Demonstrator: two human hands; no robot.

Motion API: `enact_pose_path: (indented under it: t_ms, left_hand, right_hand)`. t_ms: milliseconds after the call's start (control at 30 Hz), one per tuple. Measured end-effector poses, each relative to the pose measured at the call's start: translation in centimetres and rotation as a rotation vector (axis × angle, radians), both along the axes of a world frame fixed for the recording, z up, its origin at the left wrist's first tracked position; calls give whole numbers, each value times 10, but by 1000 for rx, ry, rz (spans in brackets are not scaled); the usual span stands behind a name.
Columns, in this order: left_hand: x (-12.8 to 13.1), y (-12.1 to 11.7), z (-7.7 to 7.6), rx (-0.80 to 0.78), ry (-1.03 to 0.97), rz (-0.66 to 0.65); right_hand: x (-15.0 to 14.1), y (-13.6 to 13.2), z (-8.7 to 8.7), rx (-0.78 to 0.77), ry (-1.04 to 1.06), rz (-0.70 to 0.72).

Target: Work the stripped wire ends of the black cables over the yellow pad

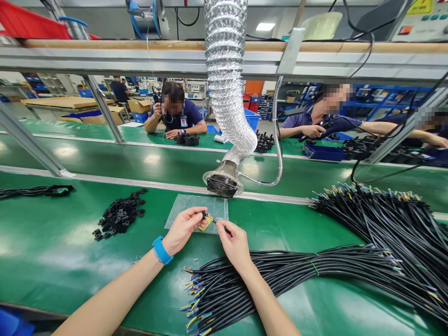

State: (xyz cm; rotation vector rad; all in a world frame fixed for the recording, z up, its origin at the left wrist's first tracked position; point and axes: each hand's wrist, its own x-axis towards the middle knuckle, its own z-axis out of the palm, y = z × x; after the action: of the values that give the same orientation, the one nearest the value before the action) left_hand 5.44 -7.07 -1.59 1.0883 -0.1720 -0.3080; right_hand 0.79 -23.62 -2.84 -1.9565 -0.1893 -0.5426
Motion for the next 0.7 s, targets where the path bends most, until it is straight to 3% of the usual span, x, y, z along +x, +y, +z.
enact_pose_path:
  t_ms: [333, 700]
  left_hand:
    - [2, 3, 2, 89, -39, 6]
    - [3, 8, 4, 256, -199, -44]
  right_hand:
    - [-3, 1, 2, -83, -78, 41]
    - [1, -2, 0, 61, 39, -14]
